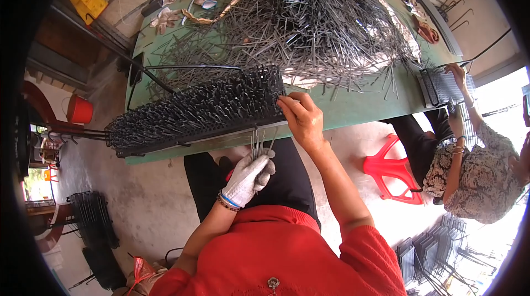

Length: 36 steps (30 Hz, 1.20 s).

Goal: The recorder is assembling industrial metal brushes by inserting wire bristles into a base and using pliers to secure them.

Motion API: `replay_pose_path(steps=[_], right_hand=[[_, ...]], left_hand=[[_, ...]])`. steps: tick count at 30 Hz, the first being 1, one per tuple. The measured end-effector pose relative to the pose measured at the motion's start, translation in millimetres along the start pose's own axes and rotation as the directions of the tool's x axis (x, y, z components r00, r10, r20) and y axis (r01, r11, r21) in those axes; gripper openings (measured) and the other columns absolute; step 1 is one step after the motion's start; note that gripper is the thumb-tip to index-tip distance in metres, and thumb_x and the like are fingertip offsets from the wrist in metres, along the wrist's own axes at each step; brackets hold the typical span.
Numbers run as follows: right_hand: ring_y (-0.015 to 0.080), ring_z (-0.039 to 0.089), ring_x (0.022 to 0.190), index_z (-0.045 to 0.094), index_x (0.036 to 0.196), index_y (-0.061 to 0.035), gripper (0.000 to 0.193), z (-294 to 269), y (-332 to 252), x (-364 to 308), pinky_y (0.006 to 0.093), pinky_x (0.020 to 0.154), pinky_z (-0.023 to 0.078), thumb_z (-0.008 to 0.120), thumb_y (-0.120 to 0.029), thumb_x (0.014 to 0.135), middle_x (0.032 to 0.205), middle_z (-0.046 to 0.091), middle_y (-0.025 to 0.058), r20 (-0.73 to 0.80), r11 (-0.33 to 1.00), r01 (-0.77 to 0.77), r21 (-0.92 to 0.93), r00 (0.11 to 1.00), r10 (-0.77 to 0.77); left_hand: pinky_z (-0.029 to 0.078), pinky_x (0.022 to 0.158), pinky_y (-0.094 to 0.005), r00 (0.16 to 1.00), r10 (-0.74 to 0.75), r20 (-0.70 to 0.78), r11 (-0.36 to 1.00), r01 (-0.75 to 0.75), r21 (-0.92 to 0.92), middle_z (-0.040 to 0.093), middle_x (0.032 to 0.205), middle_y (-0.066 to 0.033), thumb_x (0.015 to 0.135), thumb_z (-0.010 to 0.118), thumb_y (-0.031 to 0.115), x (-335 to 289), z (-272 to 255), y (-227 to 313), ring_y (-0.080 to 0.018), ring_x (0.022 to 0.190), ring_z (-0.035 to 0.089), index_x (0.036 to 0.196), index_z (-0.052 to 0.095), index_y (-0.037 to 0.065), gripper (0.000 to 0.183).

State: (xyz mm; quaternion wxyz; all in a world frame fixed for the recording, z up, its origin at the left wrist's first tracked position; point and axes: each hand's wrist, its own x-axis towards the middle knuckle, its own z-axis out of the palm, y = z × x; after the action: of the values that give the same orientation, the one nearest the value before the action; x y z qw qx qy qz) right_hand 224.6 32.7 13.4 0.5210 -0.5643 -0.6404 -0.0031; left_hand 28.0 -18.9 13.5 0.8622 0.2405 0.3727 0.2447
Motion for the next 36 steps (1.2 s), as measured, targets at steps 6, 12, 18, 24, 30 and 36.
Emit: replay_pose_path(steps=[6,12,18,24,30,36], right_hand=[[0.0233,0.061,0.066,0.070,0.093,-0.0053,0.016,-3.2,-5.3,1.3,0.0325,0.058,0.049,0.072,-0.003,0.077,0.089,0.062,0.0084,0.008,0.991,0.086,-0.107,0.996,-0.085],[0.0230,0.061,0.065,0.069,0.093,-0.0047,0.016,-0.6,-0.1,-3.2,0.0325,0.057,0.048,0.072,-0.002,0.077,0.089,0.062,0.0082,-0.019,0.990,0.084,-0.114,0.996,-0.086],[0.0147,0.059,0.063,0.069,0.094,-0.0023,0.013,-2.8,-9.4,-0.8,0.0269,0.055,0.047,0.070,-0.002,0.081,0.090,0.062,0.0075,0.063,0.986,-0.159,0.045,0.986,0.156],[0.0114,0.057,0.061,0.070,0.093,-0.0008,0.010,-10.2,-10.6,3.1,0.0247,0.054,0.047,0.067,-0.001,0.084,0.092,0.062,0.0077,0.113,0.979,-0.167,0.116,0.982,0.154],[0.0082,0.054,0.057,0.070,0.094,-0.0031,0.013,-12.3,-8.2,3.6,0.0227,0.051,0.044,0.069,-0.002,0.081,0.095,0.062,0.0052,0.136,0.934,-0.275,0.230,0.959,0.249],[0.0048,0.052,0.064,0.069,0.095,-0.0007,0.013,-13.0,-4.0,6.2,0.0201,0.055,0.042,0.067,0.000,0.082,0.096,0.061,0.0045,0.229,0.843,-0.469,0.264,0.879,0.418]], left_hand=[[0.029,0.036,-0.0144,1.000,-0.003,-0.008,1.000,0.003,-0.003,0.063,0.076,0.0004,0.099,0.047,0.017,-1.4,1.3,0.6,-0.0016,0.049,0.049,0.110,0.056,0.008,0.016],[0.029,0.037,-0.0144,1.000,0.003,0.014,1.000,-0.003,0.006,0.063,0.077,0.0000,0.099,0.047,0.017,0.2,0.7,0.3,-0.0013,0.049,0.048,0.108,0.055,0.008,0.015],[0.029,0.037,-0.0139,1.000,-0.013,0.027,0.999,0.012,0.041,0.063,0.078,0.0001,0.099,0.048,0.018,-0.8,2.5,1.5,-0.0010,0.049,0.047,0.108,0.055,0.009,0.015],[0.028,0.037,-0.0141,0.999,-0.027,0.020,0.999,0.026,0.042,0.063,0.078,0.0002,0.098,0.048,0.019,1.5,2.3,2.1,-0.0009,0.049,0.046,0.107,0.055,0.010,0.015],[0.028,0.037,-0.0148,0.998,-0.053,0.024,0.997,0.051,0.066,0.062,0.078,0.0000,0.098,0.048,0.019,8.6,4.3,4.7,-0.0012,0.048,0.045,0.107,0.055,0.009,0.015],[0.027,0.037,-0.0151,0.997,-0.065,0.048,0.990,0.058,0.128,0.060,0.077,-0.0003,0.098,0.048,0.019,13.5,8.0,11.6,-0.0014,0.048,0.043,0.107,0.055,0.008,0.016]])
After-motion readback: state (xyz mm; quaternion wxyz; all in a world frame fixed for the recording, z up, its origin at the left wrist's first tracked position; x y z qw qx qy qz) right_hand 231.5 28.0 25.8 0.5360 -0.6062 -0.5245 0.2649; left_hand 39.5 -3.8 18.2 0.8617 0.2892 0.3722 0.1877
